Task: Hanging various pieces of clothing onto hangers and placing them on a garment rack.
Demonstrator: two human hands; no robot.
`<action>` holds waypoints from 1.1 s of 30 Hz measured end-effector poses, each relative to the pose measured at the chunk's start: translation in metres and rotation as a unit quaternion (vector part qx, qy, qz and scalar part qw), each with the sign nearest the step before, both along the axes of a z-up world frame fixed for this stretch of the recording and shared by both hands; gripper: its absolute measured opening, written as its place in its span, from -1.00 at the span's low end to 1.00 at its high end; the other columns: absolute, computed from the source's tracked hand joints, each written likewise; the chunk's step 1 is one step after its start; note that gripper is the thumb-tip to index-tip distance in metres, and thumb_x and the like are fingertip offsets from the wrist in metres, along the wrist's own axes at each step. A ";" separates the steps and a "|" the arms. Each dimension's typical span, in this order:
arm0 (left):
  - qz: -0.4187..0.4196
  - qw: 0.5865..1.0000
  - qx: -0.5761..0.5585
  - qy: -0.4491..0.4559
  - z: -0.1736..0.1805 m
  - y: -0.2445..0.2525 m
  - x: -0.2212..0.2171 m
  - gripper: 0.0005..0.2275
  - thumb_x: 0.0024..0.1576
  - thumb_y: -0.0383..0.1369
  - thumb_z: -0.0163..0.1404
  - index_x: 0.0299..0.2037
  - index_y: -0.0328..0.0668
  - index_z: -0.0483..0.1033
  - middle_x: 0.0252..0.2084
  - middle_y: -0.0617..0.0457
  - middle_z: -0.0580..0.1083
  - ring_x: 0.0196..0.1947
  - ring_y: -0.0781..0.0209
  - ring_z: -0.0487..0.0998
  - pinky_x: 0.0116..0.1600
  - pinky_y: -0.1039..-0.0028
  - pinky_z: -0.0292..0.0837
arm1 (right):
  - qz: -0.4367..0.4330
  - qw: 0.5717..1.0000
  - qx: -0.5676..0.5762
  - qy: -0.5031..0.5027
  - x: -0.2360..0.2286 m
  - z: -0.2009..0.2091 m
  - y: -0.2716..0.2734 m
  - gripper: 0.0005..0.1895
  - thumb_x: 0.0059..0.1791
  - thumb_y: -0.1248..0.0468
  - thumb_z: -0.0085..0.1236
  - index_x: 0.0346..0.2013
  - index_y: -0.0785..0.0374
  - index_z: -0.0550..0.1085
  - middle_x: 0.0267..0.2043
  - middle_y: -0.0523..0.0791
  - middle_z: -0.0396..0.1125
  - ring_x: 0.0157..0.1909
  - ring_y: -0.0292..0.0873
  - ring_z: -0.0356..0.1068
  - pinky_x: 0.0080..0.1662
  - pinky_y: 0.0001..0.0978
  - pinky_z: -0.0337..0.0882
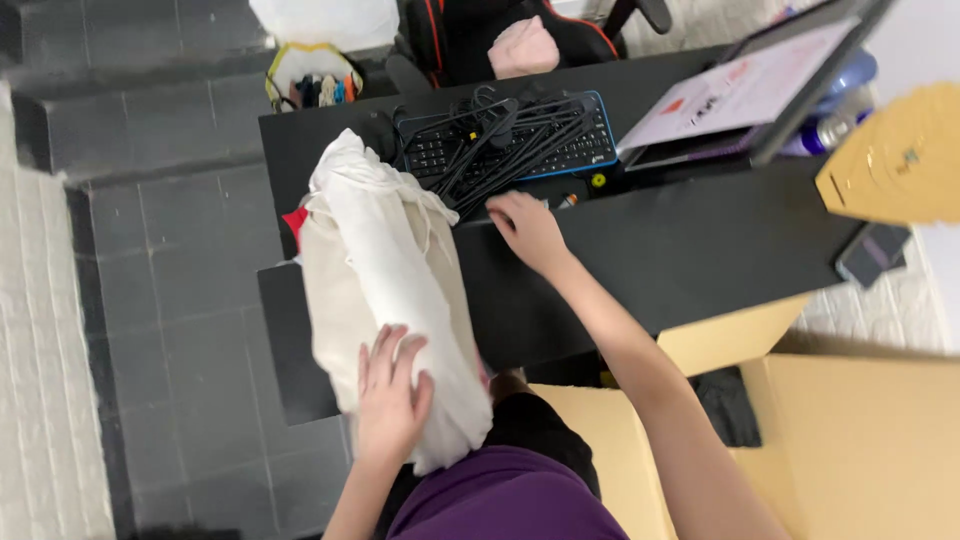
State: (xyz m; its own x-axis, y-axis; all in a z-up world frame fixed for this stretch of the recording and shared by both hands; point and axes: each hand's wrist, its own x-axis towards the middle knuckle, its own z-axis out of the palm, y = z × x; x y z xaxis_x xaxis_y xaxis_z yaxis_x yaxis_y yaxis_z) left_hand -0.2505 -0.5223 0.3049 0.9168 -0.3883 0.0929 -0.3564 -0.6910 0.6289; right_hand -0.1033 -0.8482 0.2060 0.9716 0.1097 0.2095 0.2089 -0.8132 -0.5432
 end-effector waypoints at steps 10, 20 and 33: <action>0.172 0.982 -0.069 -0.022 -0.019 -0.063 -0.001 -0.77 0.22 -0.63 -0.14 0.00 -0.26 0.49 0.15 -0.12 0.46 0.36 -0.24 0.37 0.55 -0.11 0.12 | 0.167 0.961 -0.221 0.006 0.200 -0.210 -0.076 -0.52 -0.04 0.32 0.23 0.20 0.16 0.54 0.32 0.05 0.32 0.37 0.12 0.27 0.09 0.01 0.38; 0.154 0.973 -0.164 -0.049 -0.023 -0.155 0.039 -0.81 0.26 -0.59 -0.09 -0.23 -0.12 0.59 -0.04 -0.05 0.52 0.15 -0.11 0.56 0.30 0.18 0.45 | 0.260 0.950 -0.170 -0.044 0.223 -0.180 -0.106 -0.82 -0.10 0.33 0.23 -0.20 0.16 0.63 -0.25 -0.09 0.37 -0.14 0.05 0.38 0.01 -0.12 0.36; 0.118 0.990 0.033 -0.071 -0.170 -0.279 0.270 -0.52 0.06 -0.51 0.05 0.24 -0.25 0.33 0.18 -0.22 0.30 0.28 -0.25 0.39 0.33 0.09 0.40 | 0.135 0.981 -0.126 0.062 0.147 -0.185 -0.208 -0.80 0.15 0.00 0.02 -0.30 -0.13 0.53 -0.25 -0.36 0.34 -0.09 -0.25 0.39 -0.08 -0.43 0.42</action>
